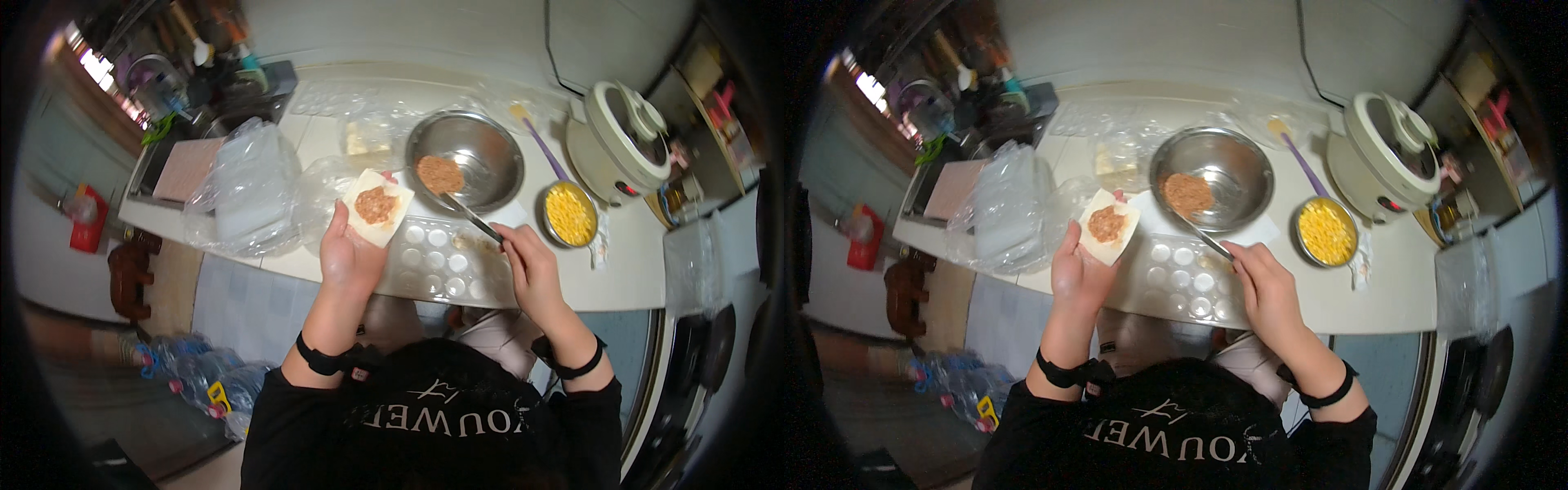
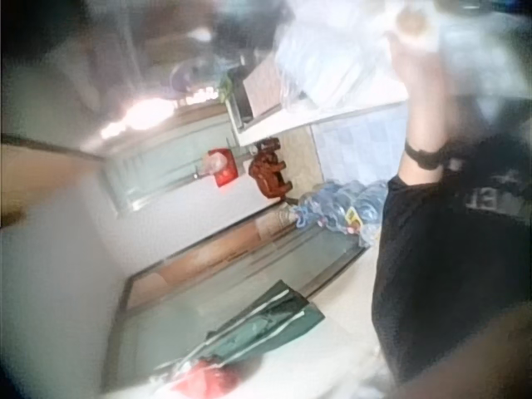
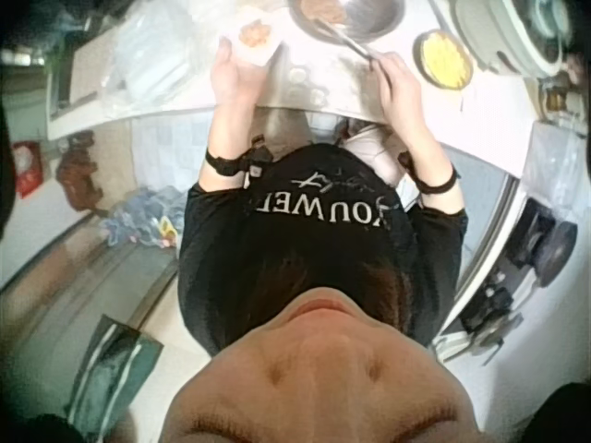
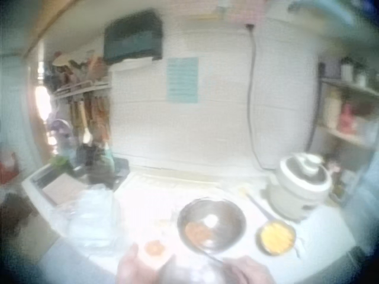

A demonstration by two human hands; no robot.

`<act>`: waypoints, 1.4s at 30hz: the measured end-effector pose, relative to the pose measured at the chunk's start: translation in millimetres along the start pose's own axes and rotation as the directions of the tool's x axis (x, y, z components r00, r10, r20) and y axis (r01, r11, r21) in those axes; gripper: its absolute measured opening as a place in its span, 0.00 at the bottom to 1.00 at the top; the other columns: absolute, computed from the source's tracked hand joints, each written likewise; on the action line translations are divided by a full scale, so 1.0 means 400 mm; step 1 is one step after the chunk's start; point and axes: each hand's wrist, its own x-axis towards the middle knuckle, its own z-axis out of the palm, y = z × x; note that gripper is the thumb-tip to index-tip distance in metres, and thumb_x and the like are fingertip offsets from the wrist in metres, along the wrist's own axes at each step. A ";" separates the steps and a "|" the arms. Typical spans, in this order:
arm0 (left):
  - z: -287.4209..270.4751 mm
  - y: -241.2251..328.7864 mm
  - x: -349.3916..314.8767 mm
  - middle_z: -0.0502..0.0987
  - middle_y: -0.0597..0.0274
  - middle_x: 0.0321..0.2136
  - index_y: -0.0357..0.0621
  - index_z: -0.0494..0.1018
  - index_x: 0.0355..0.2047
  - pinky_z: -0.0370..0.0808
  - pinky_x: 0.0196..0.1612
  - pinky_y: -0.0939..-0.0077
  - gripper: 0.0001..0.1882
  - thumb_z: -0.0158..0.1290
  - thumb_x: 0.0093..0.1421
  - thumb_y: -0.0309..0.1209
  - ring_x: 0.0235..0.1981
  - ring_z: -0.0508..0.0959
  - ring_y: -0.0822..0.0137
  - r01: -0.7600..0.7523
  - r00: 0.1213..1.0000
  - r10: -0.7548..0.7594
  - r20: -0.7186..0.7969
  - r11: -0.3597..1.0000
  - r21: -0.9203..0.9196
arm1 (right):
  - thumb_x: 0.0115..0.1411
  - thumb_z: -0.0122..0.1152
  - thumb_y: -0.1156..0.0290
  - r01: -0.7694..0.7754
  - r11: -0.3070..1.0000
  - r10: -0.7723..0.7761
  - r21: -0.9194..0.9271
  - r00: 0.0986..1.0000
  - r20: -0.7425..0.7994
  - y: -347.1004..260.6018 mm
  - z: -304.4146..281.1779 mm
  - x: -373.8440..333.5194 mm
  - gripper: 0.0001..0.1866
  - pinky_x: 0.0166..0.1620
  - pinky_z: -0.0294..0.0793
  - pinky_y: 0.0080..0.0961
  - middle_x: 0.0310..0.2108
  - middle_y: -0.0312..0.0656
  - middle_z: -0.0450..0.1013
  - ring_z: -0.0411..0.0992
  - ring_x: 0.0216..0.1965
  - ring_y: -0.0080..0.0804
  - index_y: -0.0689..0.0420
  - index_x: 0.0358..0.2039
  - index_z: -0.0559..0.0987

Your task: The person places a block of ground meat into a metal bowl, then repeatedly scoops meat and corn onto square wrappers, rolls them into small bundles, and places them into a plastic tray.

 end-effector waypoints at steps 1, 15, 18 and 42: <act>0.004 -0.008 -0.009 0.58 0.48 0.63 0.33 0.48 0.64 0.54 0.67 0.60 0.30 0.22 0.71 0.43 0.64 0.59 0.54 0.049 0.999 -0.049 -0.003 0.999 0.014 | 0.66 0.46 0.77 -0.069 0.992 0.070 0.106 0.998 -0.004 0.005 0.002 -0.001 0.12 0.33 0.67 0.20 0.26 0.40 0.69 0.70 0.30 0.28 0.62 0.45 0.76; 0.026 -0.119 -0.064 0.60 0.46 0.61 0.32 0.49 0.64 0.57 0.66 0.56 0.29 0.27 0.71 0.43 0.62 0.61 0.49 0.405 0.903 -0.429 0.018 0.866 0.295 | 0.63 0.50 0.76 -0.308 0.798 0.297 0.518 0.949 0.106 0.071 0.055 -0.043 0.17 0.38 0.69 0.19 0.31 0.37 0.72 0.69 0.33 0.20 0.60 0.53 0.66; 0.016 -0.096 -0.054 0.57 0.45 0.63 0.31 0.47 0.64 0.54 0.67 0.54 0.30 0.26 0.71 0.43 0.64 0.58 0.48 0.342 0.932 -0.361 0.040 0.910 0.236 | 0.60 0.55 0.76 -0.137 0.990 0.143 0.041 0.961 -0.236 0.203 -0.040 -0.017 0.09 0.38 0.70 0.25 0.30 0.43 0.73 0.72 0.32 0.31 0.62 0.40 0.76; -0.018 -0.064 -0.040 0.54 0.43 0.64 0.37 0.44 0.66 0.55 0.67 0.53 0.29 0.27 0.71 0.42 0.64 0.57 0.47 0.251 0.967 -0.254 -0.004 0.955 0.160 | 0.49 0.59 0.78 -0.235 0.856 0.293 -0.460 0.954 0.058 0.495 -0.138 0.036 0.04 0.40 0.72 0.41 0.29 0.51 0.73 0.74 0.35 0.50 0.61 0.28 0.75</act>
